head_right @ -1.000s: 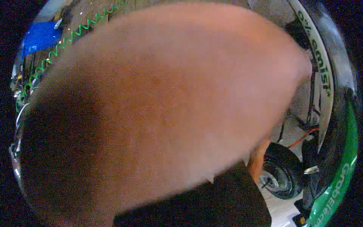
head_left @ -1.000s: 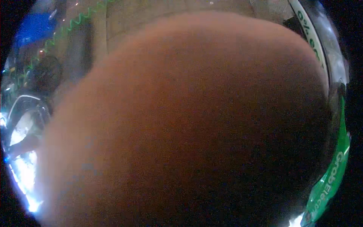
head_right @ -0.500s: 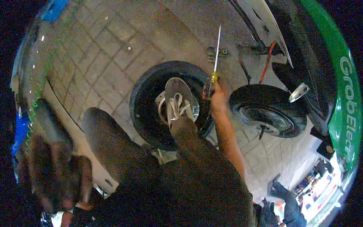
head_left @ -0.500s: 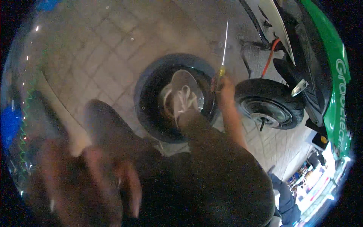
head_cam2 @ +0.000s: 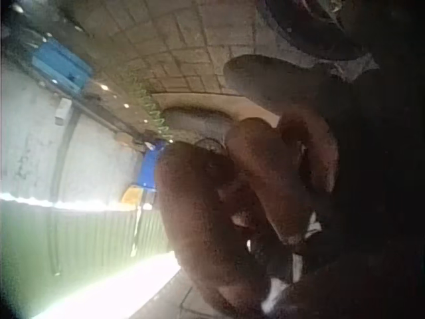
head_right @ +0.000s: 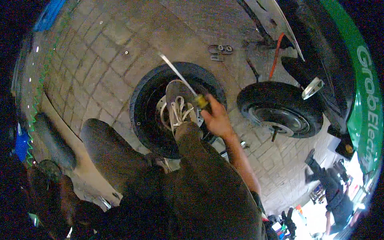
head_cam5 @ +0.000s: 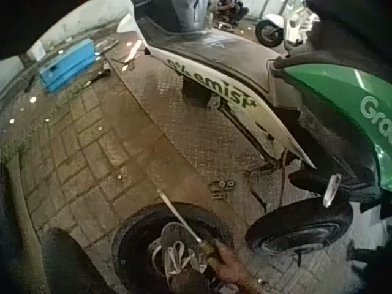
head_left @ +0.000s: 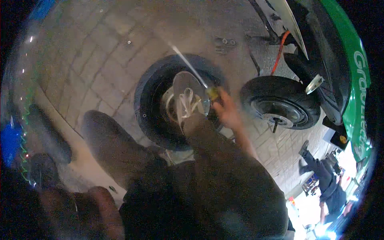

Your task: The person works on a scooter wheel by hand and using a tool. The person removes a tire from a wheel hub and then uses a screwdriver to pry and work on the rim and tire.

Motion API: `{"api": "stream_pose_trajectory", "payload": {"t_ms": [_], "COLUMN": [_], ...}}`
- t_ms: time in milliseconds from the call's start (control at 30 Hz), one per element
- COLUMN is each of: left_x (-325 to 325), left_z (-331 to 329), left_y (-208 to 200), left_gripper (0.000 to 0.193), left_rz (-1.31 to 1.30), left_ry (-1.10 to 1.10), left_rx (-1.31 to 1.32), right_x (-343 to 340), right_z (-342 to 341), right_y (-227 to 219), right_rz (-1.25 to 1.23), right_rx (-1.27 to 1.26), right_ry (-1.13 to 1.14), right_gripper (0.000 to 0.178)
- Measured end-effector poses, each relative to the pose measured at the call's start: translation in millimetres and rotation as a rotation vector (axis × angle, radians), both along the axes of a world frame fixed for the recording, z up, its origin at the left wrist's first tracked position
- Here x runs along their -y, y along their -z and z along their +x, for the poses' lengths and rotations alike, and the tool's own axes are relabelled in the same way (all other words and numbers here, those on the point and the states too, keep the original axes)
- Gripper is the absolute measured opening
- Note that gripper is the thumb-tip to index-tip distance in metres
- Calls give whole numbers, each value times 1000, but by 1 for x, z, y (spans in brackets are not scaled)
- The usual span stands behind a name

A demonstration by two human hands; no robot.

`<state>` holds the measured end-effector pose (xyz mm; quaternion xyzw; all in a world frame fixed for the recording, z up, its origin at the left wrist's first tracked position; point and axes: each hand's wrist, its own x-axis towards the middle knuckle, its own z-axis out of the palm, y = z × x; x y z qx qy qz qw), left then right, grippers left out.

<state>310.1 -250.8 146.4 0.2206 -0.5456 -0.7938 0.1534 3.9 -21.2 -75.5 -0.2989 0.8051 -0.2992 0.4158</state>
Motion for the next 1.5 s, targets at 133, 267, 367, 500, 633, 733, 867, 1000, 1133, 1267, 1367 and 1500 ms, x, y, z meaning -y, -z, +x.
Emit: {"api": "stream_pose_trajectory", "payload": {"t_ms": [133,267,367,500,633,733,867,1000,1133,1267,1367,1500], "left_x": [3,15,27,12,-40,-67,-79,-80,-80,-74,-71,-73], "left_z": [4,5,-4,-23,-3,13,13,1,6,20,25,22], "left_y": [-2,-3,22,130,246,294,302,292,298,313,317,310], "left_gripper": [49,50,51,56,80,84,83,79,83,84,83,77], "left_rz": [-20,-37,-49,-202,-100,610,446,327,328,350,329,378], "left_ry": [27,37,-57,-173,-187,-454,-469,-537,-475,-451,-482,-420], "left_rx": [-14,-40,22,606,1200,836,745,794,710,675,791,758], "right_x": [0,10,24,36,38,35,31,28,25,19,14,11], "right_z": [0,4,5,-3,-14,-17,-10,0,8,13,13,11], "right_y": [-35,-65,-76,-87,-91,-81,-57,-41,-34,-22,-10,2], "right_rz": [15,81,90,133,72,59,-86,-36,-59,-247,-266,-323], "right_rx": [-185,-241,-314,-301,-308,-317,-398,-333,-334,-361,-343,-317], "right_ry": [-274,-439,-506,-512,-599,-617,-581,-652,-598,-542,-530,-509], "right_gripper": [55,45,39,33,30,31,20,37,22,26,28,32]}}
